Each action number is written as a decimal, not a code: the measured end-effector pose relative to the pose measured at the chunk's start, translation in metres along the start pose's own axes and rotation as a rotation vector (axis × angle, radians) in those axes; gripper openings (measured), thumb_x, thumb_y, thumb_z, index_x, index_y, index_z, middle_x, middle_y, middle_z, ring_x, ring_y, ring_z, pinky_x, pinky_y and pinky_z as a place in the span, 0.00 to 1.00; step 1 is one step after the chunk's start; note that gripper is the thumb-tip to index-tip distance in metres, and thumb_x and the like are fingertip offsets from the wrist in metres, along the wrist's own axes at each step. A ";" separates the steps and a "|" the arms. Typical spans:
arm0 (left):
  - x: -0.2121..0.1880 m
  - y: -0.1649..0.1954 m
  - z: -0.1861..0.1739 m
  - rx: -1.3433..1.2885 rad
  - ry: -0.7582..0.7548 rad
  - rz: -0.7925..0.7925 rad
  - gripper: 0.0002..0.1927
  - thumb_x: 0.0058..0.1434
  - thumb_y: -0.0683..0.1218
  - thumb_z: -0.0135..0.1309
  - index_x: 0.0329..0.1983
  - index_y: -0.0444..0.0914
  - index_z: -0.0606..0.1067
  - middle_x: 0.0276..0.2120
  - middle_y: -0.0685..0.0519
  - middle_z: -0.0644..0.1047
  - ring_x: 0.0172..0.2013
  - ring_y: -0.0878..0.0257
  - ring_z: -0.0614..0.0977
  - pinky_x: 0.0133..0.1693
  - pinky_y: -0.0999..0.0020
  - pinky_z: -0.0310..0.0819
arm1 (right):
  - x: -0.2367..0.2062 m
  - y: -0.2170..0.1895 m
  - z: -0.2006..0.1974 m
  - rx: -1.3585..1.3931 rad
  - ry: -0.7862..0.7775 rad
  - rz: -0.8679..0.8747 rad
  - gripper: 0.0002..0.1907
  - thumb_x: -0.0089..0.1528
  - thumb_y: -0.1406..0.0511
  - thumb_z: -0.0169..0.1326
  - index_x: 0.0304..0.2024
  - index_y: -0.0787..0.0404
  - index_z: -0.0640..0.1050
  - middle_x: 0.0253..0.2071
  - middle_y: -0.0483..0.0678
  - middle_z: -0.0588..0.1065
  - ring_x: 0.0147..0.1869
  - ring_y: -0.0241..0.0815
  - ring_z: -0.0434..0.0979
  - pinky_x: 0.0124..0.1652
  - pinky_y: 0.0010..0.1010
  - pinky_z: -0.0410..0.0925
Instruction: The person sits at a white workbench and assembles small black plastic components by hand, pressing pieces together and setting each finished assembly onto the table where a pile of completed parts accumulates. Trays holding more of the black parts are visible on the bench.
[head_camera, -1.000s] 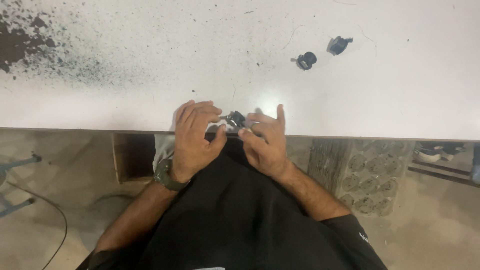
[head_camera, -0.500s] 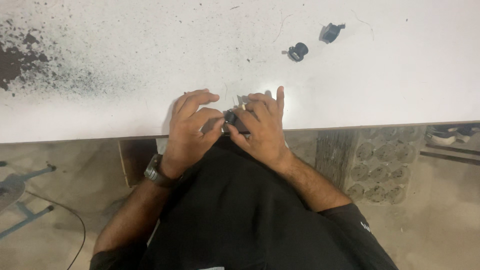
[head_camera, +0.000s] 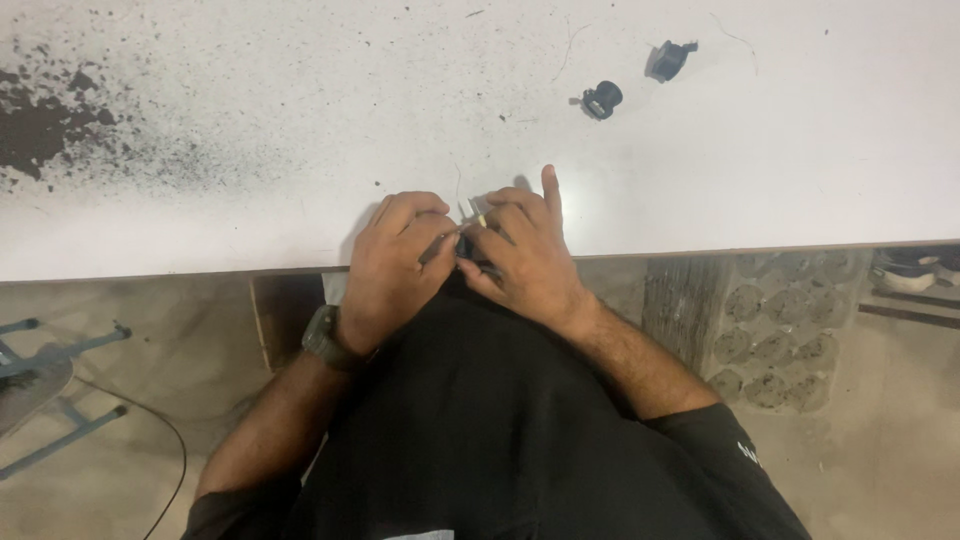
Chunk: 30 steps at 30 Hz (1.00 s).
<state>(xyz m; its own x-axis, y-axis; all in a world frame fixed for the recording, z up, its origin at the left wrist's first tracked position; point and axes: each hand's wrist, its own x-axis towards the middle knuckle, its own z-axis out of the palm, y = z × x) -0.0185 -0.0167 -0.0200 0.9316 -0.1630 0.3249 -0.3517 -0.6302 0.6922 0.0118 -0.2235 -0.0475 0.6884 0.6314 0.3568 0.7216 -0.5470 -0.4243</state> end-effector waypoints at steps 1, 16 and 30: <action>0.001 0.000 -0.002 -0.014 0.015 0.001 0.08 0.59 0.37 0.64 0.40 0.36 0.78 0.44 0.50 0.78 0.45 0.54 0.80 0.45 0.60 0.76 | 0.000 0.000 -0.001 0.000 0.000 0.009 0.20 0.55 0.60 0.69 0.47 0.59 0.80 0.48 0.49 0.70 0.65 0.52 0.67 0.72 0.75 0.39; -0.009 -0.005 0.010 -0.075 0.018 -0.192 0.08 0.55 0.38 0.62 0.32 0.37 0.73 0.29 0.49 0.76 0.29 0.55 0.79 0.31 0.61 0.73 | -0.012 -0.006 0.001 0.068 0.225 0.023 0.18 0.57 0.68 0.67 0.49 0.61 0.80 0.43 0.50 0.70 0.59 0.53 0.72 0.74 0.64 0.45; -0.018 -0.012 0.009 -0.243 0.100 -0.128 0.07 0.54 0.36 0.59 0.32 0.36 0.72 0.30 0.51 0.76 0.30 0.56 0.78 0.32 0.62 0.73 | -0.017 -0.021 0.030 0.199 0.247 0.006 0.21 0.55 0.78 0.62 0.49 0.62 0.74 0.42 0.52 0.75 0.55 0.53 0.78 0.74 0.60 0.52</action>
<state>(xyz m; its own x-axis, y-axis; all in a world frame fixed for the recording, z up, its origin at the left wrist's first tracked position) -0.0305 -0.0132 -0.0401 0.9604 -0.0105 0.2784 -0.2547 -0.4381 0.8621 -0.0172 -0.2065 -0.0700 0.7068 0.4627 0.5351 0.7061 -0.4163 -0.5728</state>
